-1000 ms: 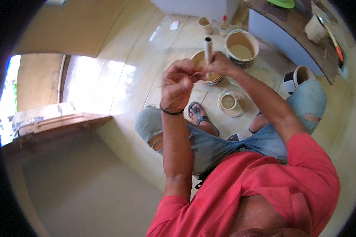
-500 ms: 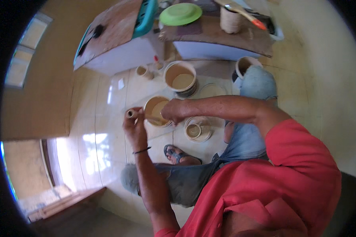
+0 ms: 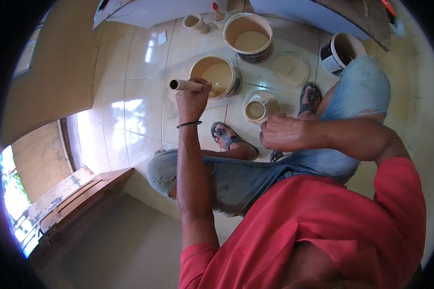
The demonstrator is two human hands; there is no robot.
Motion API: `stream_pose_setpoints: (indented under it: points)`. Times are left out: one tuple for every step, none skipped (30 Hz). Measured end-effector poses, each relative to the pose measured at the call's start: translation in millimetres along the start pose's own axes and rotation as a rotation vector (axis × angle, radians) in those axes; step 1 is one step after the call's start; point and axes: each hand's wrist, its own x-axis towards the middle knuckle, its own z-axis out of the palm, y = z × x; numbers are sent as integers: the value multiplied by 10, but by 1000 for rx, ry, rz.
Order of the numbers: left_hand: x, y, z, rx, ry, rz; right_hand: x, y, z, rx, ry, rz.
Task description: The person walks to a sink, washes a paintbrush, and returns to a room with paint supplies. They sit on the floor and stir paint in a bucket using a stick, then pour some paint into a smaller container.
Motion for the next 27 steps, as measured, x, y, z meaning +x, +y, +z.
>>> stream_pose_setpoints:
  points:
    - [9,-83,-3,-36,-17,-16,-36,15,48,30,-10,30]
    - [6,-211,-35,-73,-37,-30,-65,11,89,67,15,5]
    - [-15,-277,-55,-114,-49,-48,-96,6,54,12,16,15]
    - [-40,-214,-42,-145,-66,-136,-149,2,5,-44,16,30]
    - [-22,-185,7,-180,-88,-107,-194,17,-41,-99,17,45]
    - [-22,-172,51,-216,-107,-77,-219,38,-69,-132,30,69]
    - [-29,-166,91,-252,-126,-48,-236,57,-93,-165,42,92]
    - [-24,-160,140,-290,-90,-46,-245,71,-114,-198,54,114]
    - [19,-137,182,-332,-44,-39,-262,99,-182,-180,40,120]
    - [49,-139,209,-373,3,-34,-271,126,-248,-163,25,125]
    - [61,-165,219,-327,48,-12,-256,149,-285,-146,9,128]
    - [90,-177,234,-280,89,16,-253,186,-243,-153,91,120]
    - [101,-194,232,-232,130,42,-260,227,-156,-159,172,110]
    - [93,-218,196,-159,148,52,-255,250,-115,-165,252,99]
    - [84,-248,163,-88,158,62,-240,257,-112,-163,238,115]
    - [66,-268,134,-17,169,72,-228,259,-114,-161,224,131]
    - [40,-274,101,-37,116,-3,-217,260,-119,-159,209,147]
    - [8,-222,49,-60,65,-79,-204,254,-133,-164,199,143]
    - [-5,-188,22,-83,12,-155,-188,247,-156,-169,189,139]
    - [-9,-179,52,-123,5,-160,-174,242,-163,-175,179,136]
    - [-25,-193,90,-234,30,-144,-155,232,-157,-163,178,125]
    - [-21,-215,157,-345,56,-126,-139,226,-137,-151,178,114]
    - [-17,-232,222,-456,83,-108,-123,219,-118,-139,177,103]
    - [9,-216,275,-435,137,-59,-111,225,-106,-130,169,101]
    - [2,-204,276,-362,177,-51,-100,232,-97,-121,160,99]
    - [-2,-179,263,-290,217,-43,-90,233,-94,-113,152,97]
    - [6,-152,259,-218,253,-33,-85,239,-90,-123,156,101]
